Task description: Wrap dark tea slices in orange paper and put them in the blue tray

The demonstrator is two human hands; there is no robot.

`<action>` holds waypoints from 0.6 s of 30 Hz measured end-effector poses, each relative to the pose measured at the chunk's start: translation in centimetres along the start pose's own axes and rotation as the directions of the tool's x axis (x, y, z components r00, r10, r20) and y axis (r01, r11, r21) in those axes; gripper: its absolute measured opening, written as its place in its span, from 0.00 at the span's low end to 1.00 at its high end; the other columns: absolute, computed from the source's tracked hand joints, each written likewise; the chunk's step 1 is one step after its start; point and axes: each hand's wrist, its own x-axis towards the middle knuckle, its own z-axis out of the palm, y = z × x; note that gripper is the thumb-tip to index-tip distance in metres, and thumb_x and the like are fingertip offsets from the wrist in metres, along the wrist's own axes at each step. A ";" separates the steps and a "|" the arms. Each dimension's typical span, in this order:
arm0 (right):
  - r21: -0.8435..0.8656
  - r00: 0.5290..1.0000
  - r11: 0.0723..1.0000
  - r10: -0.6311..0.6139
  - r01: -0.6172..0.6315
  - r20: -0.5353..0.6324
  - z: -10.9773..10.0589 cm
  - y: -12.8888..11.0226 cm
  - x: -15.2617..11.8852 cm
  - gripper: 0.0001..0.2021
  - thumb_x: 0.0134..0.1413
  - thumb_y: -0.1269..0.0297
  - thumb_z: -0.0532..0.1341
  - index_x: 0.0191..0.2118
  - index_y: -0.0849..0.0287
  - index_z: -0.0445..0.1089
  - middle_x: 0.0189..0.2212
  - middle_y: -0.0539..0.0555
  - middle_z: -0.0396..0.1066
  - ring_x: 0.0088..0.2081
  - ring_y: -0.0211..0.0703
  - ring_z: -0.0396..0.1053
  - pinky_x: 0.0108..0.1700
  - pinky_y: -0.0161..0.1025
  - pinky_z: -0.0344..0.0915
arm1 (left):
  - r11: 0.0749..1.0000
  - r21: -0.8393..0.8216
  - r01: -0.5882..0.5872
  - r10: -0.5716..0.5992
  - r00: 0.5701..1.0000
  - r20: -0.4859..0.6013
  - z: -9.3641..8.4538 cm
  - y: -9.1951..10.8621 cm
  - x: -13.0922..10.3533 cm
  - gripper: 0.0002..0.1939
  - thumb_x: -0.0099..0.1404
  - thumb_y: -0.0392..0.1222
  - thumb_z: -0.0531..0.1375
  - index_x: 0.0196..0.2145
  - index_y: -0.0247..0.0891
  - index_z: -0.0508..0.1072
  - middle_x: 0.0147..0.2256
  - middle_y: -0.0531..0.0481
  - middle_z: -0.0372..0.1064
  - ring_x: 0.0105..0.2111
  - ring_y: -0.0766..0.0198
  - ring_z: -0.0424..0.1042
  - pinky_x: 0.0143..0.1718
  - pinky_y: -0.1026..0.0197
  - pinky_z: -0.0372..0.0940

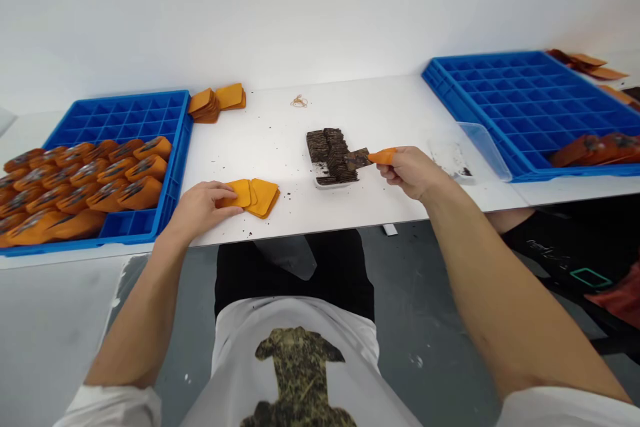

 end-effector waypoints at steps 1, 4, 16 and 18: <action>0.044 1.000 0.999 -0.008 0.007 0.011 -0.2 0.1 -0.3 0.15 0.48 0.63 0.76 0.28 0.57 0.68 0.21 0.48 0.61 0.23 0.32 0.50 0.23 0.35 0.43 | 1.000 -0.019 0.009 -0.008 1.000 0.017 -0.3 0.0 0.2 0.27 0.68 0.67 0.67 0.48 0.42 0.88 0.55 0.41 0.83 0.53 0.42 0.80 0.58 0.43 0.73; 0.165 0.998 0.985 -0.050 0.042 0.044 -0.7 0.4 -1.5 0.19 0.43 0.58 0.78 0.27 0.56 0.66 0.21 0.47 0.60 0.23 0.32 0.51 0.22 0.34 0.44 | 1.000 -0.029 0.005 -0.004 0.999 0.045 -1.0 0.5 0.5 0.23 0.69 0.63 0.66 0.46 0.43 0.88 0.53 0.43 0.84 0.50 0.45 0.81 0.55 0.47 0.73; 0.375 0.943 0.880 -0.330 0.291 0.042 0.5 1.7 -7.5 0.29 0.31 0.43 0.87 0.22 0.52 0.70 0.18 0.47 0.57 0.22 0.36 0.55 0.23 0.39 0.51 | 0.990 0.123 -0.065 0.096 0.960 -0.264 -2.1 1.6 -0.5 0.14 0.74 0.42 0.61 0.39 0.38 0.87 0.40 0.40 0.83 0.41 0.51 0.79 0.43 0.52 0.70; 0.378 0.903 0.833 -0.428 0.403 -0.020 1.6 1.3 -8.7 0.24 0.35 0.44 0.86 0.24 0.50 0.75 0.18 0.48 0.60 0.22 0.37 0.55 0.23 0.40 0.50 | 0.992 -0.077 -0.100 0.059 0.908 -0.416 -2.9 2.5 -1.8 0.11 0.72 0.44 0.65 0.35 0.40 0.85 0.37 0.44 0.81 0.37 0.56 0.77 0.39 0.55 0.68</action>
